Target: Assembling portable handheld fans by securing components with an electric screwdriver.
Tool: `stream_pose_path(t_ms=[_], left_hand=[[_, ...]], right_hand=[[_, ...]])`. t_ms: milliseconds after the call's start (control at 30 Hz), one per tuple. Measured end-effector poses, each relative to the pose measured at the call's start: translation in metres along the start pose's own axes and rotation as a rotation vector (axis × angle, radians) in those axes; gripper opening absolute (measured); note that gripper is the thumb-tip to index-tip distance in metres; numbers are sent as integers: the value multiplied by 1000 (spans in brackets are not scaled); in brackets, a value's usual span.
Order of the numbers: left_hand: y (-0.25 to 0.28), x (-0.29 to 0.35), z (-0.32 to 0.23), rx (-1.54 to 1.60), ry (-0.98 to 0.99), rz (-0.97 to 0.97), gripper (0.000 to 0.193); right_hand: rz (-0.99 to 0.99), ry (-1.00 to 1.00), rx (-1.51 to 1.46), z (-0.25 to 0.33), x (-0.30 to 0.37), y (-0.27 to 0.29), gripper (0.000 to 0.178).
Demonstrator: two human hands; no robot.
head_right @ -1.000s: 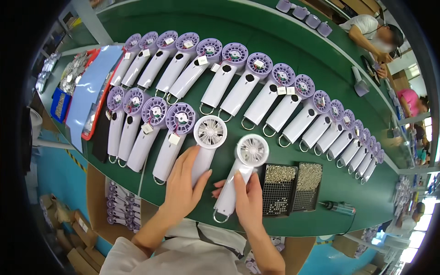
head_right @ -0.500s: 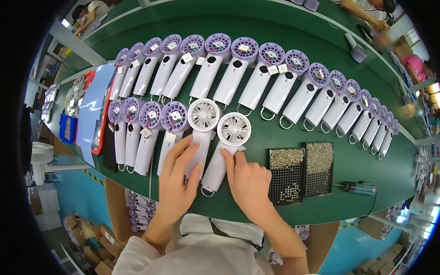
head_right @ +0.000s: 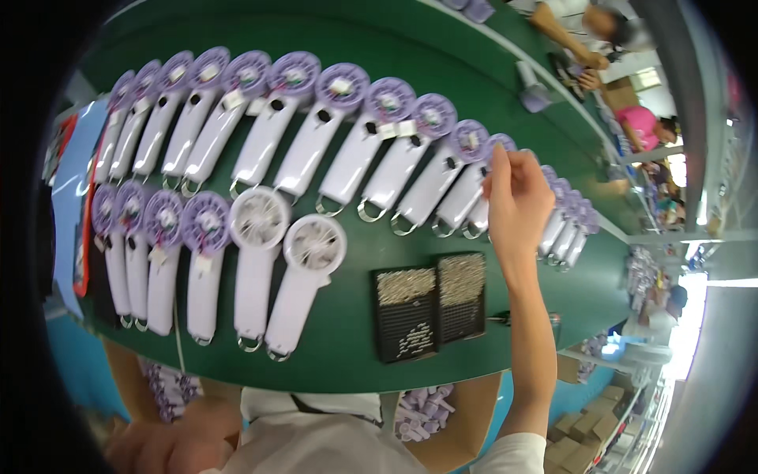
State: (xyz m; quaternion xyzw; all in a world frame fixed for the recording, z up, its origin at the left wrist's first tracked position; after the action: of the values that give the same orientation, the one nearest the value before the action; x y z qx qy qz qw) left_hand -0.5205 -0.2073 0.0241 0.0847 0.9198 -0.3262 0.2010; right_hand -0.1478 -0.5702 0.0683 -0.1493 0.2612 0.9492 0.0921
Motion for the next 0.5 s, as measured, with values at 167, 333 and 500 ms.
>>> stream_pose_path(t_ms=[167, 333, 500], left_hand=[[-2, -77, 25, 263, -12, 61, 23], [-23, -225, 48, 316, 10, 142, 25], [-7, -222, 68, 195, -95, -33, 23]], right_hand=[[-184, 214, 280, -62, -115, 39, 24], [-271, 308, 761, -138, -196, 52, 56], [-157, 16, 818, -223, -278, 43, 83]])
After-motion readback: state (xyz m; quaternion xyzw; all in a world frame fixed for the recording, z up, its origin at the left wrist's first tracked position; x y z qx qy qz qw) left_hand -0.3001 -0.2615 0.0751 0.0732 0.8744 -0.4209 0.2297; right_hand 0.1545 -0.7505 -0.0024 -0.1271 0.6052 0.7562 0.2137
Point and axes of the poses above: each hand's wrist, its own x-axis away from the middle knuckle, its own y-axis out of the back of the hand, z = x × y, the point moved 8 cm from there along -x, towards the middle knuckle, and after that the axes turned 5 degrees about -x, right-handed, at the moved point
